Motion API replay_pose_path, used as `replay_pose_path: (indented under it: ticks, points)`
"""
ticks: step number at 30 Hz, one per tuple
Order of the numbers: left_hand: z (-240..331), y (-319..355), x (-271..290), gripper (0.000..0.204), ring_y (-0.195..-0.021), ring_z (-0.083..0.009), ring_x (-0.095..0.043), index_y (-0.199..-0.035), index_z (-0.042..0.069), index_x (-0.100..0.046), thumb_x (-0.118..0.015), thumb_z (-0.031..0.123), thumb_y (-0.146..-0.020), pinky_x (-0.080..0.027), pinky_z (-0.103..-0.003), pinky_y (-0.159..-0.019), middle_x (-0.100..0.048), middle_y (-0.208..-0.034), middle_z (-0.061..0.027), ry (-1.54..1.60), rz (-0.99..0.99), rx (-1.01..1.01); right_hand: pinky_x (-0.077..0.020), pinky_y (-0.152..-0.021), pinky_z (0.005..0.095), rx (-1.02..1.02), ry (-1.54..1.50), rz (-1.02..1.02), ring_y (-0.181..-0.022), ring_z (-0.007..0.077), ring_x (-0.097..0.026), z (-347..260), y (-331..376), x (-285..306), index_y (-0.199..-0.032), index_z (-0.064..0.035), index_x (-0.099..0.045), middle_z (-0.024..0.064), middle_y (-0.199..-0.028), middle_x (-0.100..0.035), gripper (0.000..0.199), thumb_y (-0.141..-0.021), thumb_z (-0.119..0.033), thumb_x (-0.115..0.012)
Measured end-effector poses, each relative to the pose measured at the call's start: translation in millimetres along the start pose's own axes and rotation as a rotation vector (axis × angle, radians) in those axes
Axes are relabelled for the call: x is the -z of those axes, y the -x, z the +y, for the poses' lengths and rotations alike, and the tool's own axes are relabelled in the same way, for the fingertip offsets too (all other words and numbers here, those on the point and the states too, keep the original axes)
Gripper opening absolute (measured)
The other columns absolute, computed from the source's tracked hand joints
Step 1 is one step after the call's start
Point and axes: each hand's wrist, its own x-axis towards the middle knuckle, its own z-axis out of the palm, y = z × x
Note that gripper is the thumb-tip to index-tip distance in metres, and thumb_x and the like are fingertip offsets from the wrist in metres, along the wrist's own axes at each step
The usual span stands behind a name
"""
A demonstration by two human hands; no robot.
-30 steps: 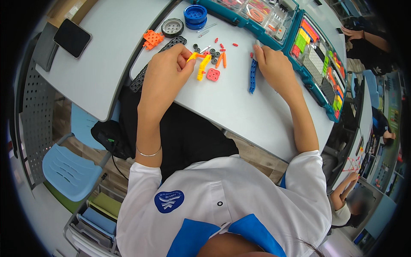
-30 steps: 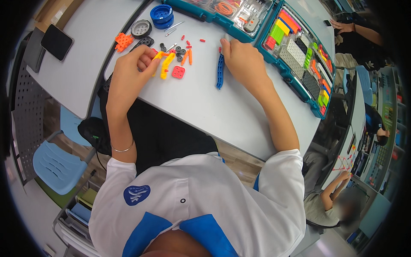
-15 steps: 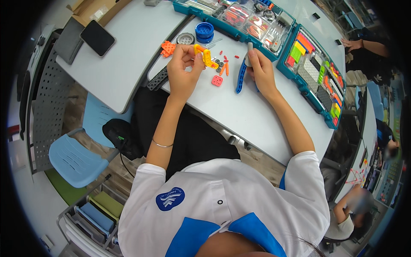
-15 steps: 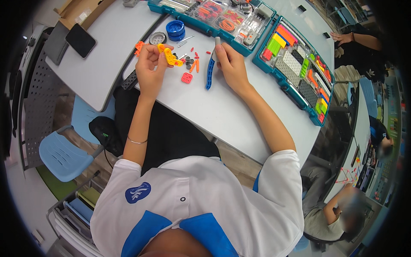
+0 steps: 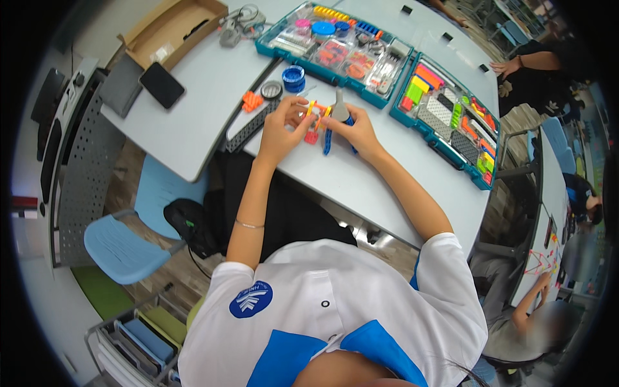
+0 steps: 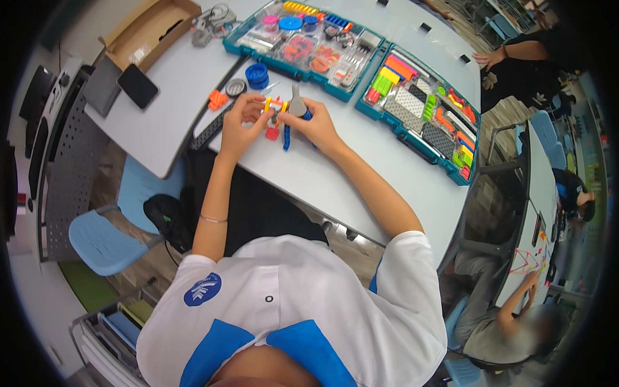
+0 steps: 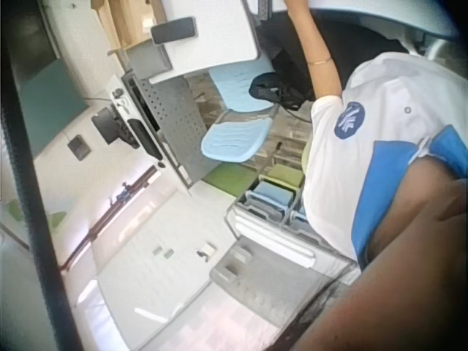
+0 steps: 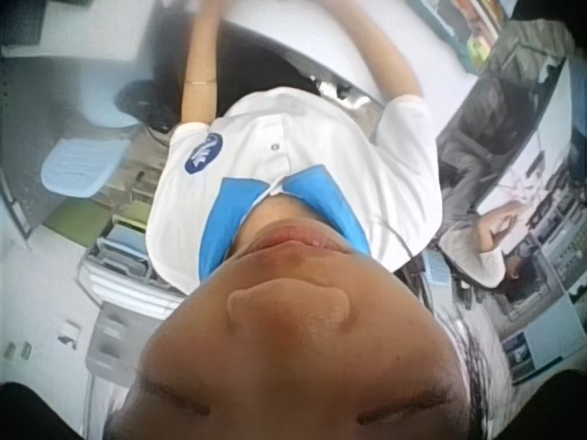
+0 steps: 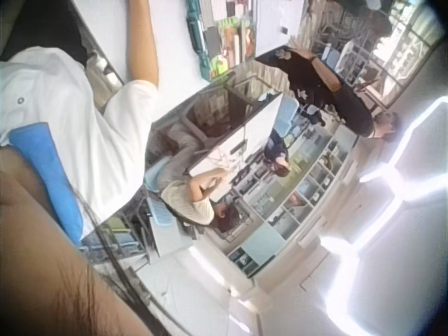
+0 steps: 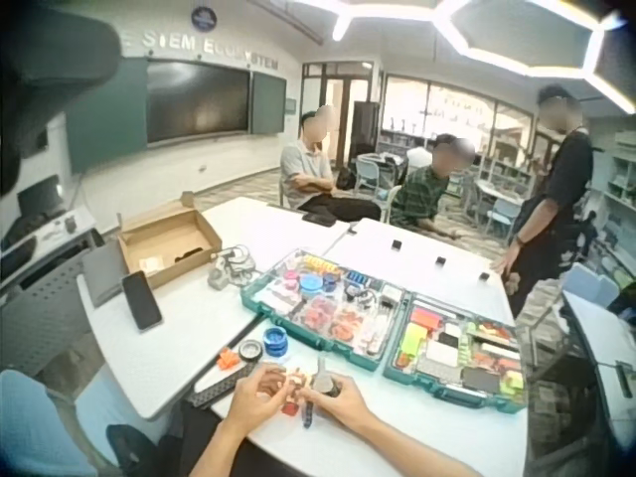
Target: The person assembles a small knitting machine using colorful plastic parts and a blue tool. They connect various components, including black, orange, and yellow pieces, and use the tool to secure parts together. The assembly process involves careful alignment and attachment of multiple small parts.
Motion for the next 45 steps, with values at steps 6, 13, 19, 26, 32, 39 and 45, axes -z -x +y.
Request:
replay_pose_path:
  ticks: [6,13,19,26,32,39,45]
  points:
    - [-2,-2,4,0.038,-0.067,-0.0078,-0.066,-0.125,0.002,-0.063,-0.072,0.004,-0.089,-0.05,-0.021,-0.06,-0.072,-0.084,-0.0068,0.002,-0.072,0.015,-0.0469,-0.072,0.0224,-0.019,0.003,-0.007,-0.079,0.0054,-0.06,-1,-1,2,-0.102,-0.0004,-0.07,0.0011,-0.089,-0.071,0.028,-0.087,-0.023,-0.078]
    - [-9,-4,5,0.036,-0.063,-0.0051,-0.061,-0.126,0.007,-0.068,-0.069,0.006,-0.09,-0.046,-0.021,-0.057,-0.071,-0.081,-0.0038,-0.052,-0.087,-0.008,-0.0463,-0.075,0.0244,0.021,-0.009,-0.038,-0.081,0.0062,-0.06,2,-5,7,-0.101,-0.0007,-0.073,0.0016,-0.088,-0.072,0.026,-0.088,-0.023,-0.076]
    - [-10,-3,1,0.014,-0.06,-0.0067,-0.059,-0.098,-0.001,-0.066,-0.064,0.012,-0.097,-0.044,-0.022,-0.058,-0.07,-0.077,-0.0044,0.057,-0.089,0.062,-0.046,-0.069,0.0236,-0.016,0.003,-0.142,-0.078,0.0046,-0.057,0,-10,6,-0.099,-0.0009,-0.073,-0.0015,-0.083,-0.067,0.027,-0.091,-0.027,-0.074]
    - [2,6,-18,0.025,-0.058,-0.004,-0.051,-0.083,0.003,-0.055,-0.055,0.018,-0.103,-0.037,-0.024,-0.053,-0.056,-0.063,-0.0014,0.016,-0.163,0.11,-0.0405,-0.061,0.0225,-0.008,-0.003,-0.238,-0.07,0.0032,-0.051,1,-9,11,-0.091,-0.0025,-0.072,-0.0034,-0.076,-0.062,0.027,-0.094,-0.029,-0.072]
    - [34,25,-23,0.035,-0.054,-0.0063,-0.039,-0.078,0.002,-0.05,-0.046,0.022,-0.106,-0.03,-0.027,-0.049,-0.047,-0.059,0.0003,0.077,-0.059,0.22,-0.0362,-0.053,0.0216,-0.192,-0.155,-0.36,-0.062,0.0025,-0.05,-15,5,7,-0.089,-0.0046,-0.072,-0.0021,-0.076,-0.063,0.025,-0.092,-0.029,-0.072]
    - [45,20,58,0.038,-0.047,-0.0064,-0.035,-0.073,0.012,-0.04,-0.044,0.025,-0.108,-0.029,-0.023,-0.045,-0.035,-0.056,0.0033,0.344,0.414,0.357,-0.0362,-0.055,0.0228,0.086,0.036,0.051,-0.065,0.0032,-0.051,-45,4,20,-0.095,-0.0038,-0.075,-0.0007,-0.074,-0.066,0.03,-0.092,-0.033,-0.072]
    - [43,27,7,0.033,-0.06,-0.014,-0.061,-0.087,0.006,-0.048,-0.042,0.03,-0.109,-0.049,-0.027,-0.056,-0.044,-0.06,-0.0013,0.408,0.177,0.425,-0.0324,-0.051,0.0207,-0.268,-0.294,-0.08,-0.059,0.0034,-0.047,-22,-6,4,-0.096,-0.0028,-0.074,-0.001,-0.075,-0.064,0.031,-0.092,-0.034,-0.072]
